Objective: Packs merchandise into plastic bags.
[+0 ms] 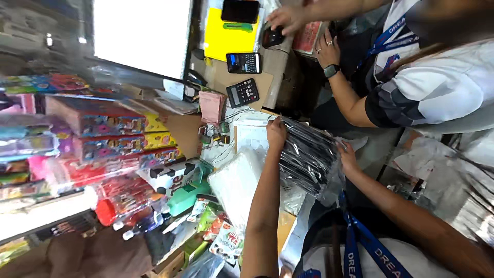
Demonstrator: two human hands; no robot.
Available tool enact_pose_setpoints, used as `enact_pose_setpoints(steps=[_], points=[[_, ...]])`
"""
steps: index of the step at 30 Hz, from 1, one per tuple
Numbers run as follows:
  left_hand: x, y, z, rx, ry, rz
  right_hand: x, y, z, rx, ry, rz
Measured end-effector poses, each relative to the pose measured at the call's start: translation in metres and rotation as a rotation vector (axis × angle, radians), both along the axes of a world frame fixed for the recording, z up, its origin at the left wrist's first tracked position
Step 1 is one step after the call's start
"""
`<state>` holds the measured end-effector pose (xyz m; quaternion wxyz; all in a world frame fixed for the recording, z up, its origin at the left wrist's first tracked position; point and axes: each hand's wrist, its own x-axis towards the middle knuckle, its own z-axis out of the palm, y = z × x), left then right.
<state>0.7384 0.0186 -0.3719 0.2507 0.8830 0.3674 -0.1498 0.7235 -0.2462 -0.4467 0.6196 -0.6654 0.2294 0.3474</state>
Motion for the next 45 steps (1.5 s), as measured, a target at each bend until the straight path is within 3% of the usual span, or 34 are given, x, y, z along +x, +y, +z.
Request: enact_pose_setpoints(steps=[7,11,13,15,19,23,26,28,33,37,41,45], points=[[-0.074,-0.058,0.156,-0.431,-0.468,-0.059,-0.019,-0.053,0.057,0.281,0.116,0.013],[-0.156,-0.070,0.233,-0.486,-0.898,-0.078,-0.031,-0.059,0.095,0.349,0.148,0.005],[-0.206,-0.069,0.256,-0.448,-1.123,0.124,-0.040,-0.057,0.093,0.408,0.143,0.026],[-0.252,-0.065,0.265,-0.399,-1.365,0.418,-0.043,-0.045,0.083,0.382,0.133,0.187],[-0.326,-0.044,0.233,-0.427,-1.698,0.875,-0.062,-0.028,0.074,0.200,0.084,0.597],[-0.365,-0.041,0.139,-0.463,-1.581,1.357,-0.094,-0.015,0.083,0.022,0.154,0.682],[-0.381,-0.057,0.065,-0.484,-1.498,1.493,-0.119,-0.008,0.087,-0.045,0.177,0.742],[-0.384,-0.067,0.049,-0.502,-1.487,1.567,-0.134,-0.006,0.091,-0.058,0.172,0.797],[-0.404,-0.070,0.059,-0.644,-1.450,1.619,-0.167,-0.004,0.101,-0.110,0.162,0.846],[-0.440,-0.081,0.070,-0.730,-1.291,1.570,-0.189,-0.010,0.107,-0.129,0.152,0.994],[-0.491,-0.090,0.053,-0.619,-1.118,1.542,-0.217,-0.021,0.104,-0.227,0.133,1.031],[-0.558,-0.072,0.041,-0.304,-1.028,1.417,-0.232,-0.032,0.104,-0.255,0.125,1.093]])
